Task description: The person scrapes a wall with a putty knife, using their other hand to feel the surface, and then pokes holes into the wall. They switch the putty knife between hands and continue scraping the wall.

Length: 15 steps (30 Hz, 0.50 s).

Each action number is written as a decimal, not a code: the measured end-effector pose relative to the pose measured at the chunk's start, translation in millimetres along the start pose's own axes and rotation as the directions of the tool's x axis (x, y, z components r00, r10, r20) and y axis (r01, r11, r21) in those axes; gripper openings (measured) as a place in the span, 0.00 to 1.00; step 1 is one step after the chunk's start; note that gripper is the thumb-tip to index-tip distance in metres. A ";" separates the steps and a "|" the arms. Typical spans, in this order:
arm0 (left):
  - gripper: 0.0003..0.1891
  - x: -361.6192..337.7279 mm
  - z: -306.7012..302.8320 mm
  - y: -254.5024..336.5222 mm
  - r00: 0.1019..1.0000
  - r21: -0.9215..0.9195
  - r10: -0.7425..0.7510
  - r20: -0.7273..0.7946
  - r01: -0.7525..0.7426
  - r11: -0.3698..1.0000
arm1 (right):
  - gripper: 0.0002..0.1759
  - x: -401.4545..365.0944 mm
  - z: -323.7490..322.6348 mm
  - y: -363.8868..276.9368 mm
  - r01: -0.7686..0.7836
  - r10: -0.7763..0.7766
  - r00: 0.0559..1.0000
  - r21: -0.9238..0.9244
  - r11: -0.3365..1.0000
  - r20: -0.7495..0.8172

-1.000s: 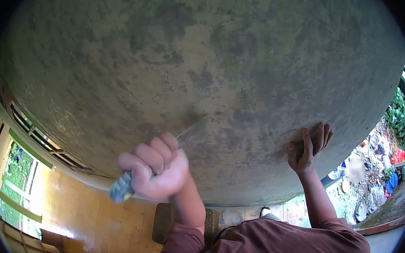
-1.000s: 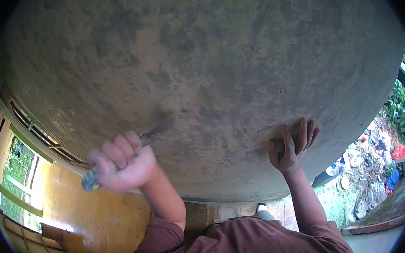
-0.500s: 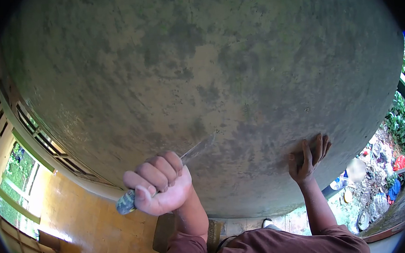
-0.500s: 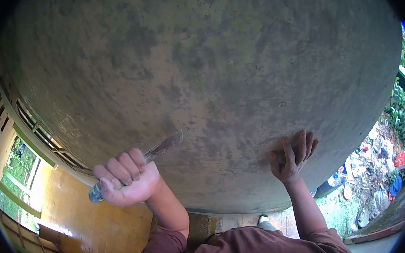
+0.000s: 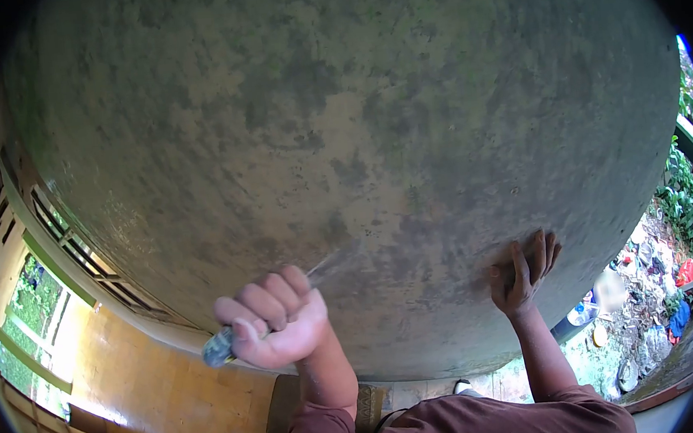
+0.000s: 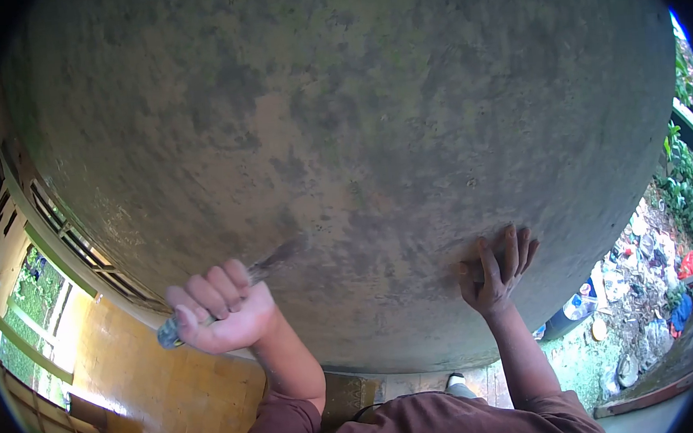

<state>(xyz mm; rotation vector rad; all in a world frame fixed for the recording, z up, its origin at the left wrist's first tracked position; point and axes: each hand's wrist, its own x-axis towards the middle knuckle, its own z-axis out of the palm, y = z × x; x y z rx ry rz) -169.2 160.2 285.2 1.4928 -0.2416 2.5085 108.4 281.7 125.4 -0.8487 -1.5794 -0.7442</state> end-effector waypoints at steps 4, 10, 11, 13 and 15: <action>0.13 -1.6 1.5 -15.1 0.991 0.103 -0.130 0.042 0.125 0.987 | 0.28 -1.2 -2.6 -0.9 -0.013 0.013 1.000 0.021 1.000 0.010; 0.14 0.2 14.5 -9.6 0.997 0.073 -0.046 0.068 0.041 0.997 | 0.27 -2.0 -1.2 -0.4 -0.007 0.008 1.000 0.027 1.000 -0.013; 0.14 -1.0 13.7 -17.6 0.991 0.149 -0.131 0.029 0.125 0.981 | 0.27 -3.1 -1.5 -1.5 -0.008 0.009 1.000 0.035 0.999 -0.011; 0.14 -2.7 12.5 -8.1 0.992 0.116 -0.106 0.074 0.097 0.989 | 0.27 -3.2 -0.6 -0.5 -0.010 0.011 1.000 0.024 1.000 -0.008; 0.13 0.1 19.4 4.4 0.993 0.017 -0.017 0.113 0.015 1.000 | 0.28 -0.6 0.0 -0.9 -0.011 0.011 1.000 0.019 1.000 -0.014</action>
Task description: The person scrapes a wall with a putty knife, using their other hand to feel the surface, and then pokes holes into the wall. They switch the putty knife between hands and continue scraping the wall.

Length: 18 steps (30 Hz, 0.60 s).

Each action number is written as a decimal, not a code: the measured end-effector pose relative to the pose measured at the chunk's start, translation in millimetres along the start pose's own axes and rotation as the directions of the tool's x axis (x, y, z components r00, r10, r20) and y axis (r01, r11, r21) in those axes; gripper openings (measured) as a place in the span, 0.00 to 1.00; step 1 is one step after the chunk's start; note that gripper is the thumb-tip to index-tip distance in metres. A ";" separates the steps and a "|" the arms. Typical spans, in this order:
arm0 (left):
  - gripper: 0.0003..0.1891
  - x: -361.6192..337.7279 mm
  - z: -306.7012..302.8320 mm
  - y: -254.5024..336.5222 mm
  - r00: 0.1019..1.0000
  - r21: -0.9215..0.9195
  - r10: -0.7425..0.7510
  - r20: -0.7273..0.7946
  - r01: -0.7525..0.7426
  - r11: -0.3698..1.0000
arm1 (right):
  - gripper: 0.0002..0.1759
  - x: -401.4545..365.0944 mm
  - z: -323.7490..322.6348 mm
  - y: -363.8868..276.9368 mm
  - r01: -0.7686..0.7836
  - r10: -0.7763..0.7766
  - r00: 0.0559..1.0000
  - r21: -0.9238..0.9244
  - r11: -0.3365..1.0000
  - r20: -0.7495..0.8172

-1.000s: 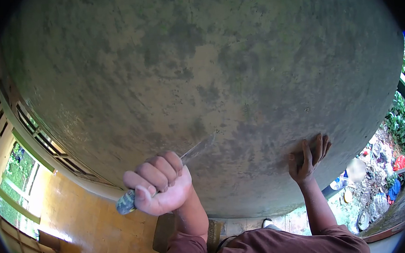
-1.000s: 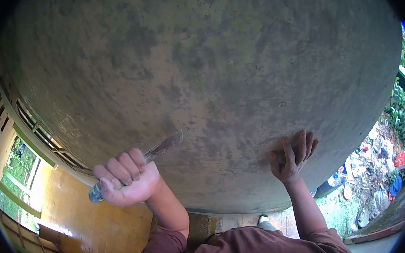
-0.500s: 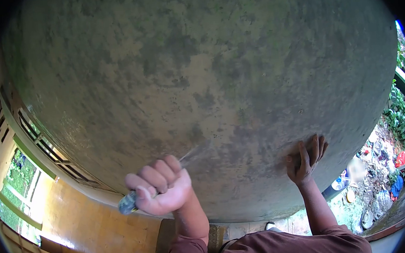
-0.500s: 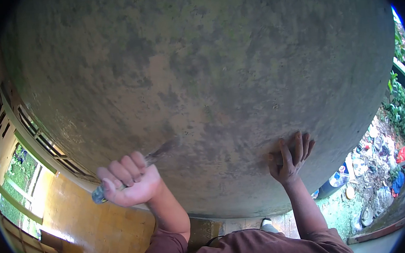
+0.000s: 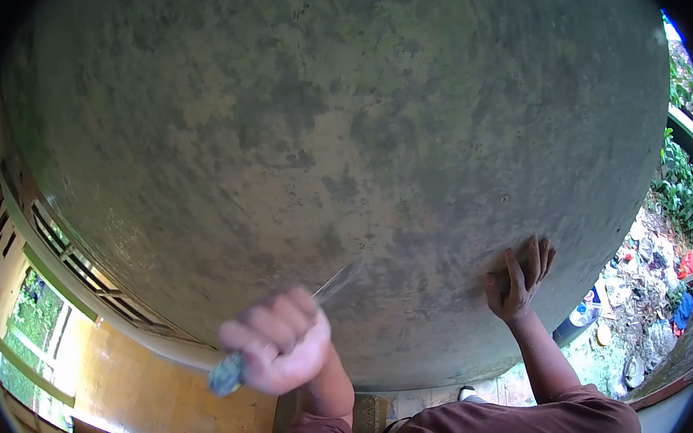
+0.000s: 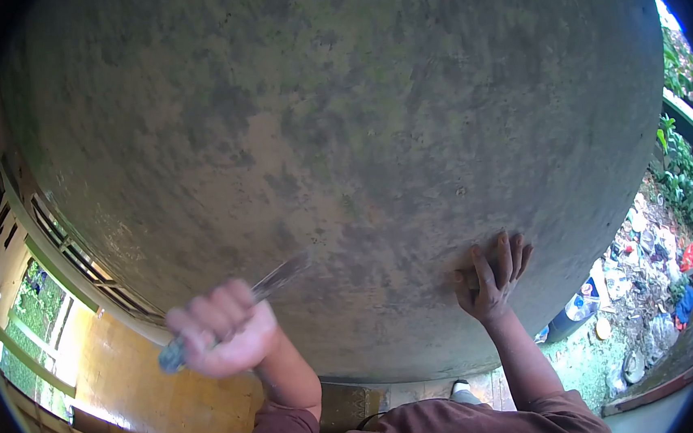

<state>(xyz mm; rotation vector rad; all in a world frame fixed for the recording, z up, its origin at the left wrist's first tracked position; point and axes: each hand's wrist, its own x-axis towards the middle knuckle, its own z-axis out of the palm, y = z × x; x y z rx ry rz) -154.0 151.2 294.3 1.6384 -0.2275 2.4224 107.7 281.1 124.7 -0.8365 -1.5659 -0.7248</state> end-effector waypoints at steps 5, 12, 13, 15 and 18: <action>0.13 -2.4 -5.7 -13.0 0.998 0.143 -0.039 -0.040 0.045 0.989 | 0.28 -2.0 -2.6 -1.0 0.005 -0.005 1.000 0.026 1.000 0.012; 0.11 -3.0 -0.9 -19.5 0.996 0.100 -0.055 -0.067 0.061 0.993 | 0.28 -2.2 -1.7 1.0 0.008 -0.008 1.000 0.017 1.000 0.015; 0.11 -5.4 -3.4 -14.3 0.996 0.103 -0.054 -0.067 0.061 0.993 | 0.28 -2.0 -1.8 0.6 0.009 -0.009 1.000 0.014 1.000 0.014; 0.10 -3.1 -2.3 1.1 0.994 0.053 0.001 0.105 -0.007 0.999 | 0.28 -1.2 -2.1 0.0 0.008 -0.008 1.000 0.008 1.000 0.014; 0.10 -0.1 1.7 3.4 0.987 0.031 0.043 0.153 -0.048 0.998 | 0.28 0.2 -3.7 1.3 0.027 -0.027 0.999 -0.015 1.000 0.025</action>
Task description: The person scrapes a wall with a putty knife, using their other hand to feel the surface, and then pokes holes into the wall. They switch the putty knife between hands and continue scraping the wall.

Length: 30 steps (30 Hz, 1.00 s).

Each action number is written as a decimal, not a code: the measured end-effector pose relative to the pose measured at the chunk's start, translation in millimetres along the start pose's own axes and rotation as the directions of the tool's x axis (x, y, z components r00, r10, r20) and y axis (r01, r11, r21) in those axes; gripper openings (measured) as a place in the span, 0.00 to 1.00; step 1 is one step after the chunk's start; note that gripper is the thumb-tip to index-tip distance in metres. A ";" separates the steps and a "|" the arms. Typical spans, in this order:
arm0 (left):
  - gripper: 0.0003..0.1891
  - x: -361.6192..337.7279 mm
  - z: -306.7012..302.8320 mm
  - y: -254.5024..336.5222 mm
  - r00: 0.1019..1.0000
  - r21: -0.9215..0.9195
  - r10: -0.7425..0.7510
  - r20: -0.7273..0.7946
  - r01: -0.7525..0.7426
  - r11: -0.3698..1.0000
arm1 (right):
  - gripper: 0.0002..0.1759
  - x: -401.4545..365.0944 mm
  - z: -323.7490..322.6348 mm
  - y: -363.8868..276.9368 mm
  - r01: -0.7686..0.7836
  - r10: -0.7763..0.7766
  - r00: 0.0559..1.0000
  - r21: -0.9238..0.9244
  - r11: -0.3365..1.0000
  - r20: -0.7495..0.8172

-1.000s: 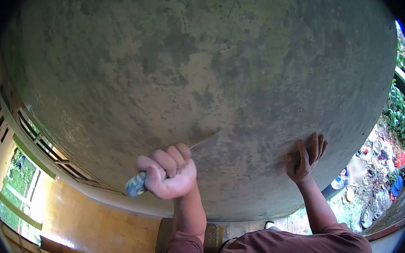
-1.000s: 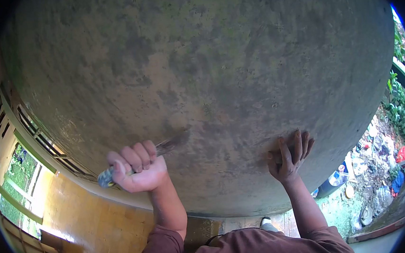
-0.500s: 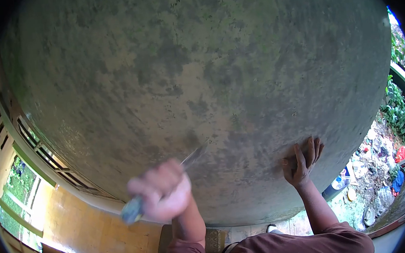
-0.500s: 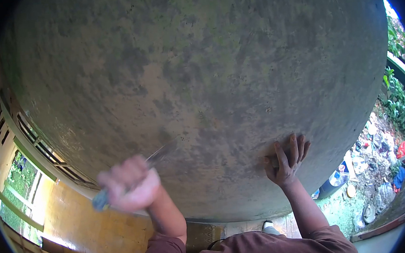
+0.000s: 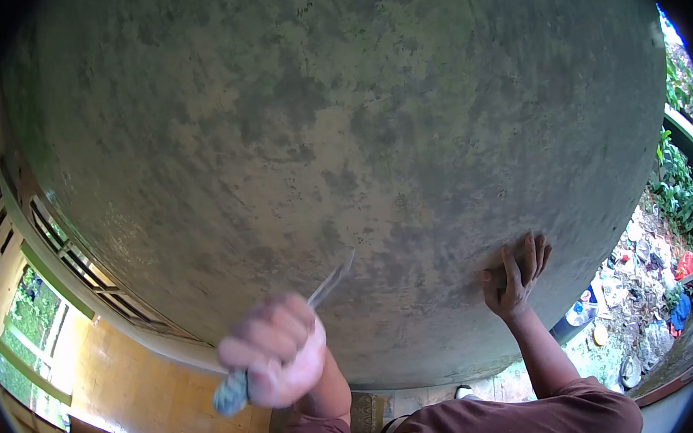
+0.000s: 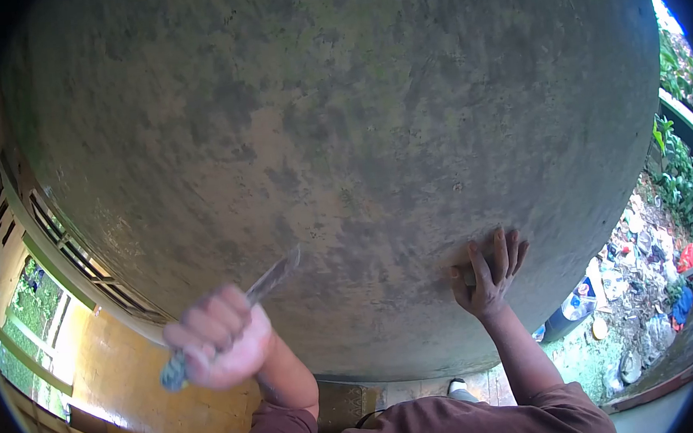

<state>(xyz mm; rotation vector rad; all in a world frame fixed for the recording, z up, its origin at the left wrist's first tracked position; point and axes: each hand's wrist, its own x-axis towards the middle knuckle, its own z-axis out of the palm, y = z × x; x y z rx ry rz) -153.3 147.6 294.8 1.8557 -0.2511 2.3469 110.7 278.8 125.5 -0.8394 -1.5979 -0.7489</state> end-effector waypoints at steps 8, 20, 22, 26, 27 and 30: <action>0.10 -37.5 19.3 8.5 0.926 0.123 -0.222 0.306 0.192 0.974 | 0.27 2.1 -7.8 -3.6 -0.042 0.039 0.998 0.080 0.996 0.039; 0.22 -147.3 20.4 40.2 0.693 0.497 -0.696 0.189 0.544 0.676 | 0.29 -18.3 -70.8 -115.9 -0.637 -0.440 0.693 0.771 -0.002 0.572; 0.23 -143.5 16.3 46.4 0.661 0.535 -0.727 0.185 0.553 0.639 | 0.30 -15.3 -68.4 -120.5 -0.670 -0.493 0.651 0.742 -0.016 0.577; 0.29 -135.2 4.5 49.3 0.659 0.565 -0.741 0.130 0.565 0.601 | 0.26 -1.2 -58.4 -119.2 -0.805 -0.545 0.511 0.592 -0.032 0.665; 0.31 -134.4 2.4 49.3 0.699 0.559 -0.713 0.053 0.571 0.601 | 0.24 3.1 -55.1 -117.7 -0.851 -0.549 0.453 0.525 -0.031 0.702; 0.32 -142.8 -21.6 48.6 0.770 0.622 -0.636 -0.058 0.526 0.580 | 0.16 35.4 -42.4 -116.0 -0.780 -0.377 0.625 0.541 -0.314 0.683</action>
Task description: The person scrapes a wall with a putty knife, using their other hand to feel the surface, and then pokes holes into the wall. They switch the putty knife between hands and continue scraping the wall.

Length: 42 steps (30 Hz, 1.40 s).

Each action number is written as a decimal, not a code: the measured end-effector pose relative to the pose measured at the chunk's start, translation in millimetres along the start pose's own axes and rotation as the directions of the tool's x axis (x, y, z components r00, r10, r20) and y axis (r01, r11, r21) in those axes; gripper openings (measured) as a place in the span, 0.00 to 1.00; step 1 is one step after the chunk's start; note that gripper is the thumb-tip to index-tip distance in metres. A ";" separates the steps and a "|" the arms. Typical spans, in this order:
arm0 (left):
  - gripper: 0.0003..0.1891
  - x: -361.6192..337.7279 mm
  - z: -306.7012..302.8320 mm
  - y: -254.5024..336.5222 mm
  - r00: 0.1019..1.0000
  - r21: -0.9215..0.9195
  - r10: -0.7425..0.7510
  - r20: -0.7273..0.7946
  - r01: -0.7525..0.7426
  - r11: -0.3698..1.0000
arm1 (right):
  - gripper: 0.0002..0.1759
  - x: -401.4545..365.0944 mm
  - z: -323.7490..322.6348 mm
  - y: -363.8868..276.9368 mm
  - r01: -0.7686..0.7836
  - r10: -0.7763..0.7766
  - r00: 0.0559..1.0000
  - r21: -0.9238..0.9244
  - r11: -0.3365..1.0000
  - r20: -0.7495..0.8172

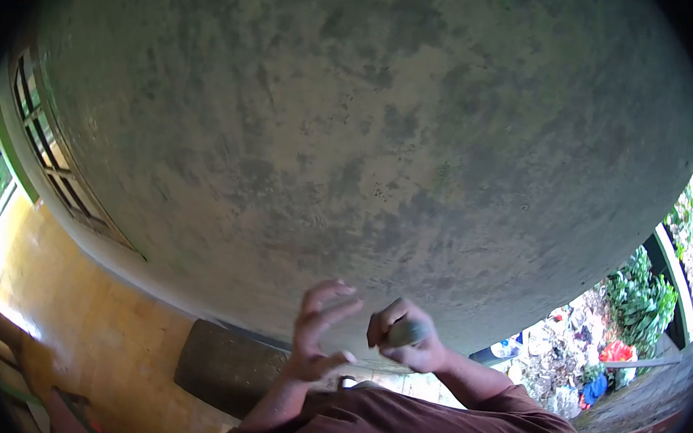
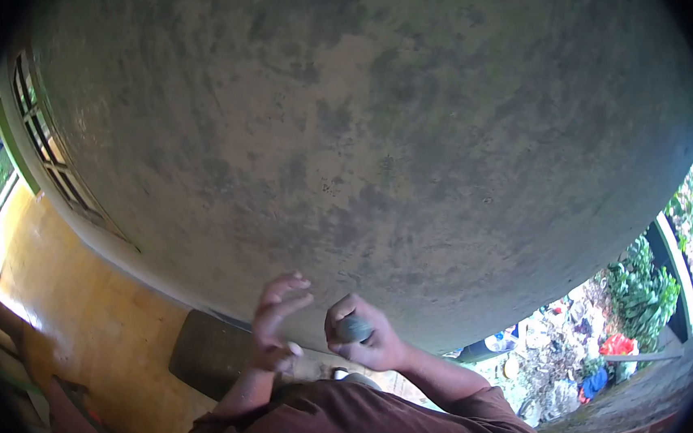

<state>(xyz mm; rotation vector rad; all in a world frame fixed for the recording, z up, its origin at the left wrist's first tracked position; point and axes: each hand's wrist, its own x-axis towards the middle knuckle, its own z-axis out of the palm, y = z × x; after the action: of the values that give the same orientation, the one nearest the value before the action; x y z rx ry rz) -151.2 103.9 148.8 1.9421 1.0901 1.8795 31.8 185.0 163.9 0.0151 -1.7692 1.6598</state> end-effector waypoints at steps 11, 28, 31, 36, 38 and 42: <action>0.14 -6.9 -47.9 -19.3 0.899 0.267 -0.077 -0.431 0.209 0.941 | 0.19 86.5 -20.0 -79.3 0.672 -0.664 0.736 0.022 0.740 -0.128; 0.09 6.2 -97.9 -65.5 0.837 0.280 -0.046 -0.545 0.233 0.931 | 0.17 115.3 12.6 -74.3 0.869 -0.950 0.289 -0.385 0.311 -0.114; 0.11 9.8 -115.7 -76.3 0.833 0.333 0.009 -0.553 0.211 0.919 | 0.17 121.6 9.0 -68.6 0.777 -0.907 0.405 -0.478 0.409 -0.118; 0.14 18.9 -135.8 -97.6 0.850 0.505 0.167 -0.499 0.129 0.854 | 0.13 105.1 21.8 -76.8 0.890 -0.967 0.232 -0.378 0.256 -0.109; 0.15 21.0 -139.9 -103.4 0.853 0.562 0.234 -0.466 0.081 0.823 | 0.13 118.4 13.8 -67.7 0.829 -0.941 0.306 -0.447 0.336 -0.141; 0.17 29.2 -143.1 -114.3 0.857 0.601 0.306 -0.414 0.005 0.800 | 0.12 105.3 18.3 -75.5 0.821 -0.933 0.338 -0.444 0.358 -0.126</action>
<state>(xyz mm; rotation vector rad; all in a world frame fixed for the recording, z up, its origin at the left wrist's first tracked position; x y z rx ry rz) -327.2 155.7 121.4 1.9048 1.9142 2.4385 -21.9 201.8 282.1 0.4519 -1.2636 0.4813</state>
